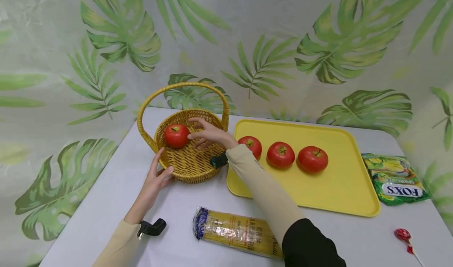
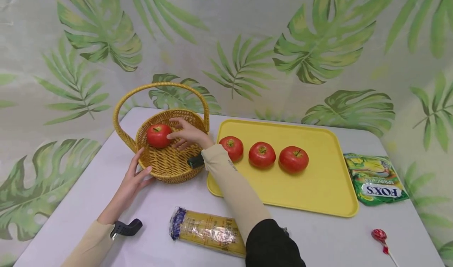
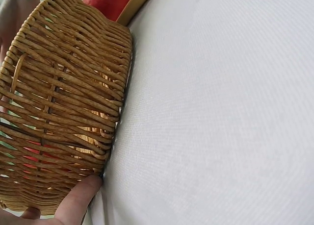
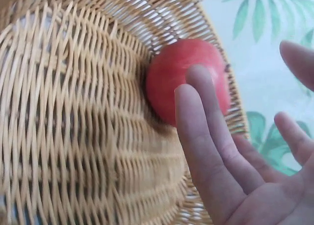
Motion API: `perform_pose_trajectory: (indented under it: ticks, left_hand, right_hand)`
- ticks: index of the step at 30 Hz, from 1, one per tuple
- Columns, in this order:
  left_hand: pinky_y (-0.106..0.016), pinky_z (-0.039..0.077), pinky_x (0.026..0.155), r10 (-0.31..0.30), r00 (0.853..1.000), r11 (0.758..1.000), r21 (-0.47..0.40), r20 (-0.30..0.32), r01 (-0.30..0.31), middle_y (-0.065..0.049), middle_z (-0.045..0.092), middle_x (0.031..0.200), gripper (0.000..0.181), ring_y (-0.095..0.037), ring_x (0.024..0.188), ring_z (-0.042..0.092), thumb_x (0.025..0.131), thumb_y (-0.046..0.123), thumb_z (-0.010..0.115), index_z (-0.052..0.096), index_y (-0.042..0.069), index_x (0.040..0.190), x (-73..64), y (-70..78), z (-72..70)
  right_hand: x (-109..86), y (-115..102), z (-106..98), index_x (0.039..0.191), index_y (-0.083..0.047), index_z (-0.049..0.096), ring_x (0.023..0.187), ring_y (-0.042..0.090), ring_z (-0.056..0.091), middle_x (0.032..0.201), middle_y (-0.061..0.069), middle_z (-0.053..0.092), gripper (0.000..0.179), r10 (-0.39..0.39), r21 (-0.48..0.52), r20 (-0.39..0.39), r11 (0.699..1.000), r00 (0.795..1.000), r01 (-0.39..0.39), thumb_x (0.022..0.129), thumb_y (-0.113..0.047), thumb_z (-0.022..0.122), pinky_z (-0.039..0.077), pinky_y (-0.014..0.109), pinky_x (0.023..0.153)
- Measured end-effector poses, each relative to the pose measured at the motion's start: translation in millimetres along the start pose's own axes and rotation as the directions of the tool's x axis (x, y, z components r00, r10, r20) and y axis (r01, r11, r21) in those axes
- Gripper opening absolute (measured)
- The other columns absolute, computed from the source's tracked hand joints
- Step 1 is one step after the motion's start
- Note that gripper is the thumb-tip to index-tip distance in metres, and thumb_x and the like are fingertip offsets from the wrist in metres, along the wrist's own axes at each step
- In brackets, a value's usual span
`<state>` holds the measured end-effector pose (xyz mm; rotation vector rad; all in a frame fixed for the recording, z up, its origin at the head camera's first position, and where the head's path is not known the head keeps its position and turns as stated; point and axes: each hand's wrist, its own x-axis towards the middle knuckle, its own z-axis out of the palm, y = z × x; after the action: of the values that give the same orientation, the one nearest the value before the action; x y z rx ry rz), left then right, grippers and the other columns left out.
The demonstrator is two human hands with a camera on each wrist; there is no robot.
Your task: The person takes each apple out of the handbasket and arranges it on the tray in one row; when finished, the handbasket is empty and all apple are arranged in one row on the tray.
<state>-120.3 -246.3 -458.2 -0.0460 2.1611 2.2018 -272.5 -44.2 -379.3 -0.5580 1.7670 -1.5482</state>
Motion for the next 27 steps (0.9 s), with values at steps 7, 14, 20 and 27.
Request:
perform_pose_trajectory:
  ticks: [7, 14, 20, 27]
  left_hand:
    - [-0.059, 0.033, 0.101, -0.009, 1.000, 1.000, 0.009, 0.002, 0.009, -0.005, -0.008, 0.158, 0.070, -0.043, 0.136, 0.023, 0.101, 0.017, 0.049, 0.005, 0.027, 0.155, 0.9, 1.5, 0.4]
    - [-0.060, 0.033, 0.101, 0.000, 1.000, 1.000, 0.013, 0.006, 0.000, -0.004, -0.008, 0.158, 0.069, -0.043, 0.137, 0.020, 0.102, 0.016, 0.047, 0.004, 0.027, 0.155, 2.5, 1.4, 0.0]
    - [-0.060, 0.033, 0.101, -0.001, 1.000, 1.000, -0.001, 0.003, 0.001, -0.003, -0.009, 0.158, 0.069, -0.044, 0.137, 0.019, 0.102, 0.013, 0.046, 0.004, 0.027, 0.155, 4.0, 0.5, -1.4]
    - [-0.059, 0.033, 0.101, -0.009, 1.000, 1.000, 0.007, -0.005, 0.009, -0.003, -0.009, 0.158, 0.069, -0.044, 0.137, 0.020, 0.102, 0.014, 0.047, 0.006, 0.026, 0.155, 2.6, -0.2, -1.3]
  right_hand:
    - [18.5, 5.6, 17.2, 0.154, -0.023, 0.013, 0.109, 0.050, 0.053, 0.153, 0.020, 0.018, 0.076, 0.101, 0.139, -0.076, 0.986, 0.992, -0.089, 0.094, -0.013, 0.059, 0.042, 0.056, 0.094]
    - [37.5, 8.6, 37.4, 0.154, -0.026, 0.012, 0.109, 0.051, 0.053, 0.144, 0.024, 0.034, 0.078, 0.168, 0.279, -0.125, 0.952, 0.978, -0.128, 0.094, -0.012, 0.061, 0.045, 0.054, 0.092]
    - [52.3, 12.8, 49.9, 0.154, -0.028, 0.013, 0.110, 0.054, 0.050, 0.146, 0.024, 0.027, 0.082, 0.194, 0.438, -0.164, 0.893, 0.967, -0.105, 0.092, -0.006, 0.062, 0.045, 0.053, 0.092]
    - [59.2, 18.5, 59.9, 0.152, -0.023, 0.023, 0.125, 0.046, 0.040, 0.147, 0.017, 0.025, 0.081, 0.187, 0.570, -0.244, 0.821, 0.952, -0.016, 0.088, 0.004, 0.063, 0.045, 0.053, 0.093]
